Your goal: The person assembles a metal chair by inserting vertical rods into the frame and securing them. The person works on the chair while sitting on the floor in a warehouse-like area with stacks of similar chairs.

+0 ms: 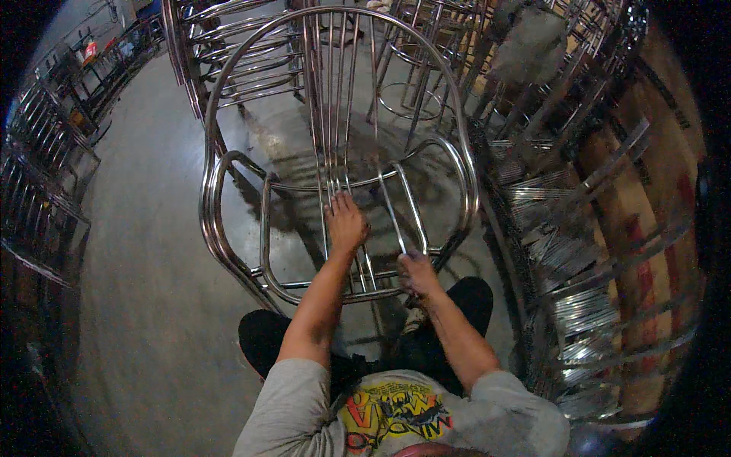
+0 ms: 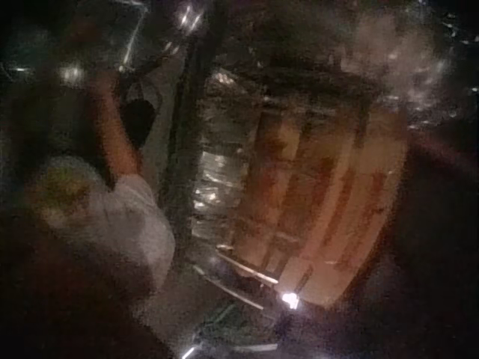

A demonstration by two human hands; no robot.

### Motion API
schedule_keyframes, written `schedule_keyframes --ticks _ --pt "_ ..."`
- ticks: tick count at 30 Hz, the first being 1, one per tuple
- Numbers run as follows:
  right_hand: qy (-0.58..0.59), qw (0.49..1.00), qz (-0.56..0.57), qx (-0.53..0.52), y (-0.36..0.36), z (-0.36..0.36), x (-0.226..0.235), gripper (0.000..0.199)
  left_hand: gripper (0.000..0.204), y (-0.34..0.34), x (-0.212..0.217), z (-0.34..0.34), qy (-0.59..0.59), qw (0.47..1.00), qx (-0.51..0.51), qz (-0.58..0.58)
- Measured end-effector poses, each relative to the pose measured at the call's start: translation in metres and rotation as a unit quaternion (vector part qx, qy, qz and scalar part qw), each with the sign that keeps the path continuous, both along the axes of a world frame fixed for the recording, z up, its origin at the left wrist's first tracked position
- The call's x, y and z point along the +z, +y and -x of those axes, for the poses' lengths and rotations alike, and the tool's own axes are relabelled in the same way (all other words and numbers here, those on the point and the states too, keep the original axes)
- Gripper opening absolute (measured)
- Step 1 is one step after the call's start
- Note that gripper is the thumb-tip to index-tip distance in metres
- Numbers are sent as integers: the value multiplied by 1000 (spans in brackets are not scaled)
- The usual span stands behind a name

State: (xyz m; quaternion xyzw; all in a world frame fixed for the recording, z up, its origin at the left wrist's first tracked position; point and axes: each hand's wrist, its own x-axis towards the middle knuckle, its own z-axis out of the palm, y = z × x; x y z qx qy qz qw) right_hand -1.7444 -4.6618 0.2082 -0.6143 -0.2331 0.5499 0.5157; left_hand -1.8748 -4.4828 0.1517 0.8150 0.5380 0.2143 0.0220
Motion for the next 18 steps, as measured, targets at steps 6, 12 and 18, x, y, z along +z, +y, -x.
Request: schedule_keyframes --ticks 6,12,18 --pt "-428 869 52 242 49 -7 -13 40 72 3 -1 -2 13 999 0 -35" --pt "-452 872 56 178 80 22 -45 44 66 -1 13 3 -22 999 -25 13" --pt "-400 902 42 160 81 33 -46 50 54 -3 14 -2 -8 1000 5 -5"
